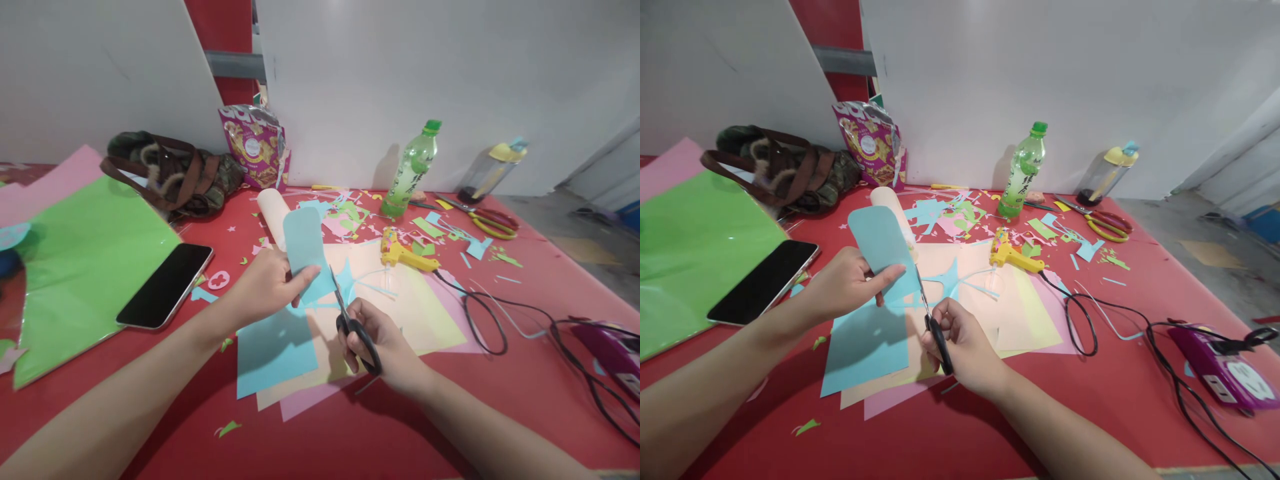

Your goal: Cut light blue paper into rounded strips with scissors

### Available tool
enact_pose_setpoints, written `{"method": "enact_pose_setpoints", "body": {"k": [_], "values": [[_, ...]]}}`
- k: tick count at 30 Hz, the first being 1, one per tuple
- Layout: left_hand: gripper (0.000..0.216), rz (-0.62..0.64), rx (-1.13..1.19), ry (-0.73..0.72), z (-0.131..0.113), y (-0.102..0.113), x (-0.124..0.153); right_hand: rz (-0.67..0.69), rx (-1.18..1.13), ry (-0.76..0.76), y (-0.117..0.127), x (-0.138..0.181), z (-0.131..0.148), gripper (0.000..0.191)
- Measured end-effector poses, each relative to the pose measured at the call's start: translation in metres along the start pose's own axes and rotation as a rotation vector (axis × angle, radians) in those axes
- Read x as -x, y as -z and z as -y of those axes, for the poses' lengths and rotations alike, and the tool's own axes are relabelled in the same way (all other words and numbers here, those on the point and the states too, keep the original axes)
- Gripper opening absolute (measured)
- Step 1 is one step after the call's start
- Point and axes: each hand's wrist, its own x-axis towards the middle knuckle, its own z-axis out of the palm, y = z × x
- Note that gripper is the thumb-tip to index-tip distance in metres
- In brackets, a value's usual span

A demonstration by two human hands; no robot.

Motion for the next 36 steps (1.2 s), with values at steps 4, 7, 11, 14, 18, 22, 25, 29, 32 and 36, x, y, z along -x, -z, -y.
{"method": "enact_pose_setpoints", "body": {"k": [4, 7, 11, 14, 18, 22, 25, 29, 32, 36], "values": [[0.046, 0.008, 0.020, 0.019, 0.0009, 0.0000, 0.0003, -0.017, -0.010, -0.006, -0.0015, 0.0005, 0.0009, 0.042], [0.045, 0.011, 0.030, 0.027, 0.0006, 0.0003, 0.0007, -0.030, -0.013, -0.012, -0.0014, 0.0001, 0.0011, 0.043], [0.044, 0.024, 0.036, 0.036, 0.0005, 0.0005, 0.0018, -0.039, -0.006, -0.020, -0.0009, -0.0001, 0.0012, 0.041], [0.044, 0.031, 0.047, 0.038, 0.0016, 0.0007, 0.0021, -0.058, 0.009, -0.029, -0.0016, -0.0002, 0.0017, 0.041], [0.045, 0.038, 0.049, 0.049, 0.0033, 0.0017, 0.0020, -0.053, 0.021, -0.046, -0.0030, -0.0004, 0.0022, 0.040], [0.046, 0.066, 0.057, 0.079, 0.0034, 0.0033, 0.0022, -0.050, 0.032, -0.053, -0.0027, 0.0002, 0.0024, 0.039], [0.046, 0.081, 0.063, 0.102, 0.0032, 0.0041, 0.0020, -0.047, 0.034, -0.052, -0.0022, 0.0007, 0.0028, 0.040], [0.047, 0.086, 0.062, 0.105, 0.0030, 0.0048, 0.0019, -0.036, 0.038, -0.043, -0.0021, 0.0002, 0.0027, 0.039], [0.046, 0.095, 0.074, 0.127, 0.0023, 0.0051, 0.0026, 0.003, 0.020, -0.016, -0.0014, -0.0005, 0.0014, 0.040], [0.042, 0.147, 0.134, 0.149, 0.0007, 0.0049, 0.0034, 0.072, 0.017, 0.026, 0.0016, 0.0000, -0.0001, 0.041]]}}
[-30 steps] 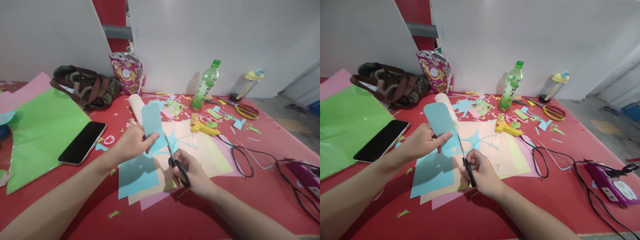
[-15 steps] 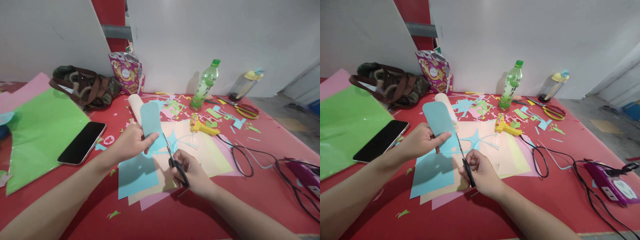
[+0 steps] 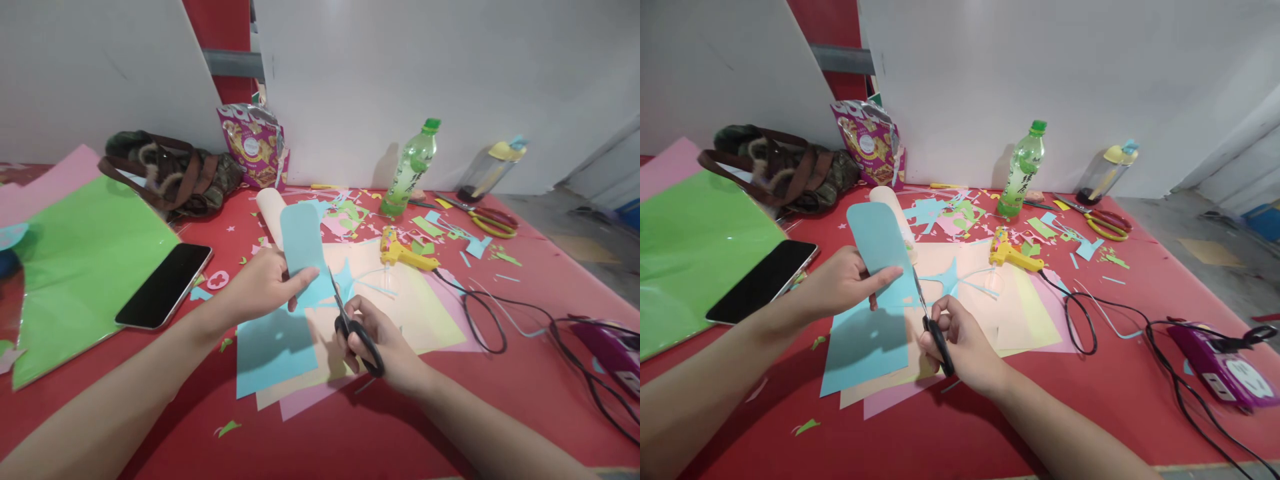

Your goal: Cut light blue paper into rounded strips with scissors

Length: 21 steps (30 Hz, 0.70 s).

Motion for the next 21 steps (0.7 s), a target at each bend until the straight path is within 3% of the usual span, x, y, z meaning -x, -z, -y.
{"method": "enact_pose_setpoints", "body": {"k": [8, 21], "values": [[0.033, 0.098, 0.085, -0.012, -0.002, -0.002, 0.000, 0.068, 0.051, 0.041, 0.001, 0.003, 0.003, 0.039], [0.033, 0.164, 0.192, 0.066, -0.005, -0.011, -0.001, 0.056, 0.046, 0.051, 0.000, 0.002, 0.003, 0.038]]}}
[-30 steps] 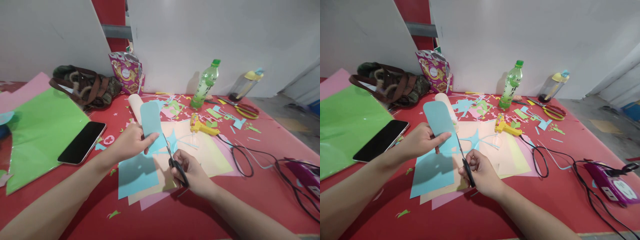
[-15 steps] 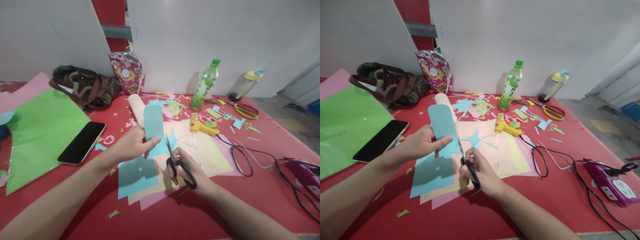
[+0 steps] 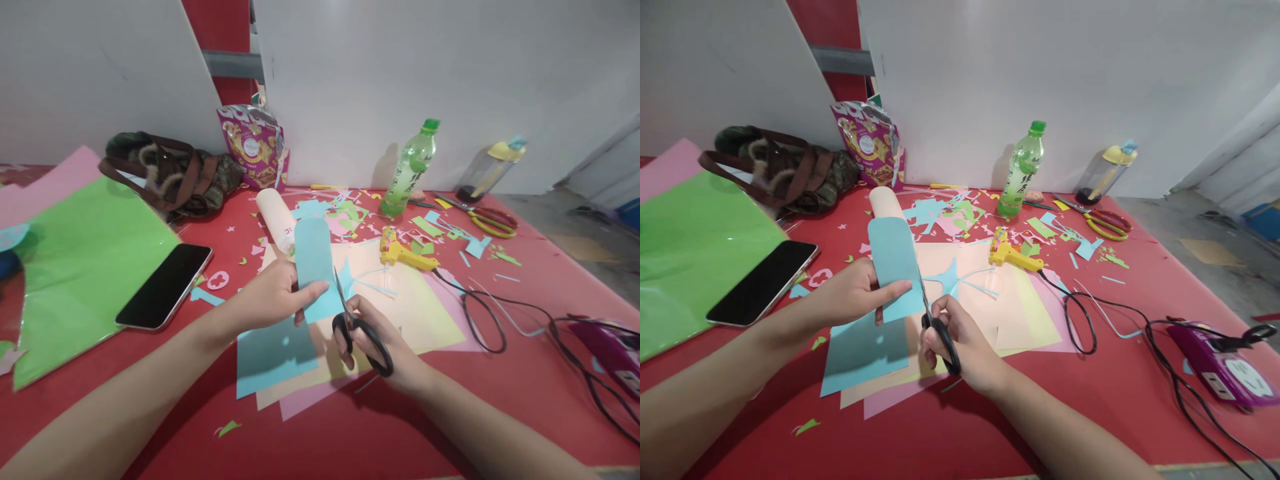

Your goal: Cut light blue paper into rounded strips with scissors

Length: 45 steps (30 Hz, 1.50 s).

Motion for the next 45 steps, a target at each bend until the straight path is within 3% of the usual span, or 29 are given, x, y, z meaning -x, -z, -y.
{"method": "enact_pose_setpoints", "body": {"k": [24, 39, 45], "values": [[0.032, -0.039, 0.081, 0.044, 0.0033, -0.0055, -0.0031, -0.095, -0.022, -0.025, -0.0010, -0.0008, -0.0032, 0.039], [0.030, -0.005, 0.310, 0.026, 0.0058, -0.0072, -0.0042, -0.154, -0.105, -0.035, -0.0015, -0.0020, -0.0062, 0.041], [0.026, 0.050, 0.480, 0.000, 0.0095, -0.0071, -0.0061, -0.092, -0.099, -0.007, -0.0023, -0.0010, -0.0051, 0.041]]}}
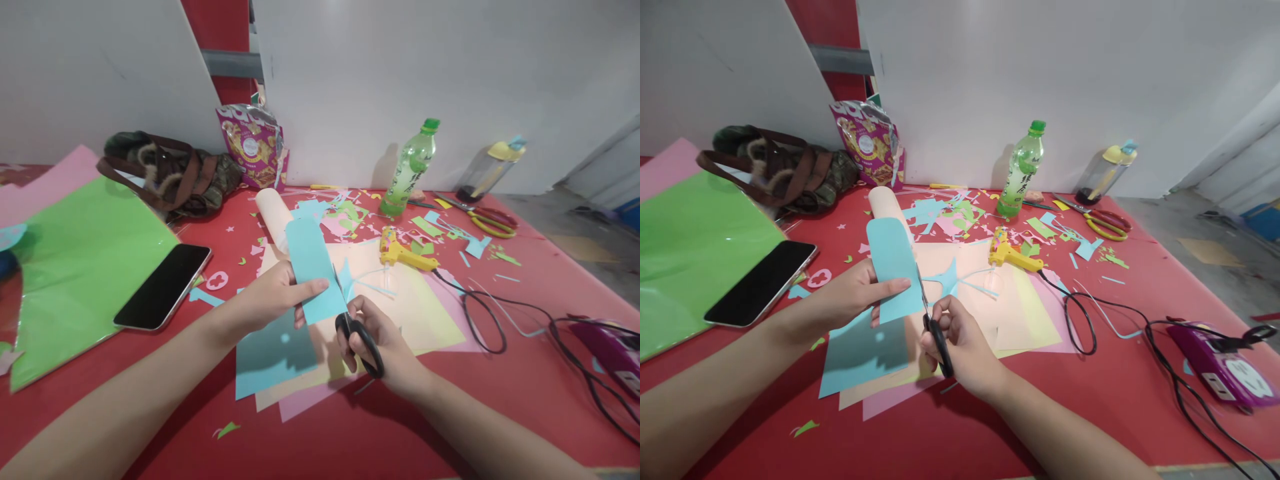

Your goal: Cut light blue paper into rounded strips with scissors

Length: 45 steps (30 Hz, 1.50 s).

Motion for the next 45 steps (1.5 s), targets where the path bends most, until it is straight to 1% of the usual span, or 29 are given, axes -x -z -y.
{"method": "enact_pose_setpoints", "body": {"k": [6, 11, 19, 24, 28, 39, 45], "values": [[0.029, 0.044, 0.024, 0.013, 0.005, 0.000, 0.000, 0.068, 0.025, 0.055, 0.001, 0.001, 0.002, 0.038], [0.033, 0.053, -0.019, 0.031, 0.005, -0.002, 0.002, 0.072, 0.047, 0.058, 0.002, 0.001, 0.000, 0.038], [0.032, 0.076, -0.044, 0.024, -0.001, -0.007, 0.006, 0.071, 0.053, 0.055, 0.003, 0.000, 0.001, 0.037], [0.034, 0.076, -0.038, 0.056, -0.002, -0.010, 0.006, 0.073, 0.062, 0.056, 0.002, 0.000, 0.000, 0.037], [0.032, 0.049, -0.036, 0.078, 0.000, -0.011, 0.005, 0.053, 0.060, 0.062, 0.002, 0.000, -0.001, 0.036], [0.030, 0.044, 0.026, 0.068, 0.004, -0.013, 0.003, -0.029, 0.135, 0.004, 0.000, 0.002, -0.002, 0.039], [0.031, 0.028, 0.046, 0.079, 0.002, -0.013, 0.002, -0.060, 0.106, 0.017, -0.001, 0.000, -0.001, 0.041]]}}
